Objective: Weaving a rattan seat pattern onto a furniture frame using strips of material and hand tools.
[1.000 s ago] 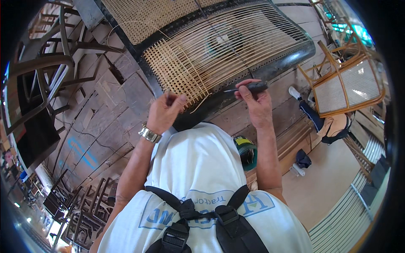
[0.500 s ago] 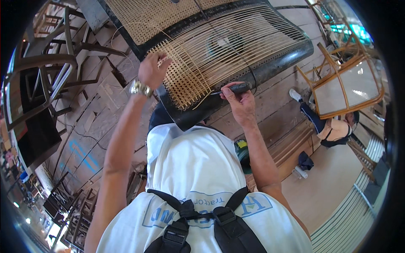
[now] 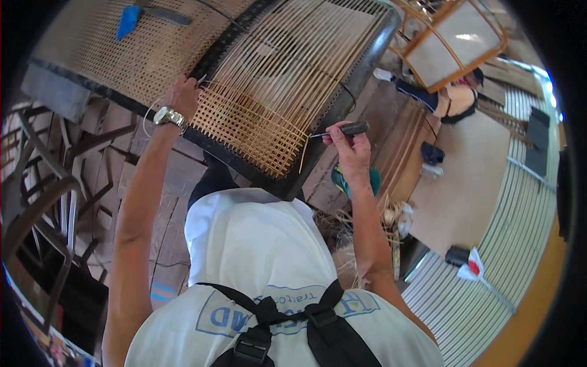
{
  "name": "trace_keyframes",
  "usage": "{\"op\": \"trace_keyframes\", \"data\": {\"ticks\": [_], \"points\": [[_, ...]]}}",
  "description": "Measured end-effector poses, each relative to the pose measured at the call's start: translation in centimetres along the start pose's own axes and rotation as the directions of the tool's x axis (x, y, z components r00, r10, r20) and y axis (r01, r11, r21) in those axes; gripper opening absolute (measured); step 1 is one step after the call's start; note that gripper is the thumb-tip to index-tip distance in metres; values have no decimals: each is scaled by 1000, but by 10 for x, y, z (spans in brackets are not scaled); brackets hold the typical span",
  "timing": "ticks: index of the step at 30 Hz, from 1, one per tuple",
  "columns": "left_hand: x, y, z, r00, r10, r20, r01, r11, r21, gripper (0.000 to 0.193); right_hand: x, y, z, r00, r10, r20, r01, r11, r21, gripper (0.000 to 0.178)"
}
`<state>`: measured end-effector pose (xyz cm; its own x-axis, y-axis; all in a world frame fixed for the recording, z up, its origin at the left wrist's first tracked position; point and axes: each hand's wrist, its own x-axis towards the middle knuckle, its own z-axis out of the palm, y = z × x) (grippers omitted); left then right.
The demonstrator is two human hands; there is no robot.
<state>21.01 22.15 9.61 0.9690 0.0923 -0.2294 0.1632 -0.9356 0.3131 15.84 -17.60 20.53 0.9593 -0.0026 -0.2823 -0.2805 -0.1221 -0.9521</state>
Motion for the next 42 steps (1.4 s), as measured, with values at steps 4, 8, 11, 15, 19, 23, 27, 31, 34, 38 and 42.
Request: {"op": "trace_keyframes", "data": {"ticks": [4, 8, 11, 15, 19, 23, 27, 31, 34, 38, 42], "points": [[2, -2, -1, 967, 38, -251, -54, 997, -56, 29, -13, -1, 13, 993, -29, -119, 25, 999, -30, 22], [12, -25, 6, 984, 25, -176, -28, 999, -17, 30, -20, 8, 19, 979, -22, -200, 28, 999, 23, 20], [16, -36, 11, 978, 100, -185, -101, 995, 6, 31, -29, 7, 29, 970, -60, -235, 69, 997, 30, 20], [18, -35, -1, 979, 148, -142, -147, 989, 15, 35, -35, 13, 39, 940, -214, -266, 158, 963, -220, 21], [26, -25, -23, 989, 146, -30, -146, 989, -12, 43, -45, 10, 54, 912, -314, -263, 175, 880, -441, 19], [43, -42, -10, 995, 89, -36, -91, 993, -80, 48, -46, 13, 60, 921, -199, -336, 132, 969, -209, 19], [58, -44, -13, 993, -14, 117, 32, 988, -152, 47, -44, 9, 54, 923, -253, -289, 95, 880, -466, 19], [59, -51, -8, 997, 26, 66, -15, 988, -157, 46, -48, 12, 69, 911, -245, -332, 86, 900, -428, 19], [63, -46, -19, 990, -6, 143, 32, 984, -175, 44, -41, 20, 68, 879, -338, -336, 167, 879, -447, 21], [67, -45, -19, 984, -8, 177, 33, 990, -140, 44, -45, 19, 72, 879, -320, -354, 193, 917, -350, 25], [67, -55, -13, 984, -16, 179, 41, 990, -133, 45, -64, 7, 82, 850, -277, -449, 59, 895, -442, 39]]}}
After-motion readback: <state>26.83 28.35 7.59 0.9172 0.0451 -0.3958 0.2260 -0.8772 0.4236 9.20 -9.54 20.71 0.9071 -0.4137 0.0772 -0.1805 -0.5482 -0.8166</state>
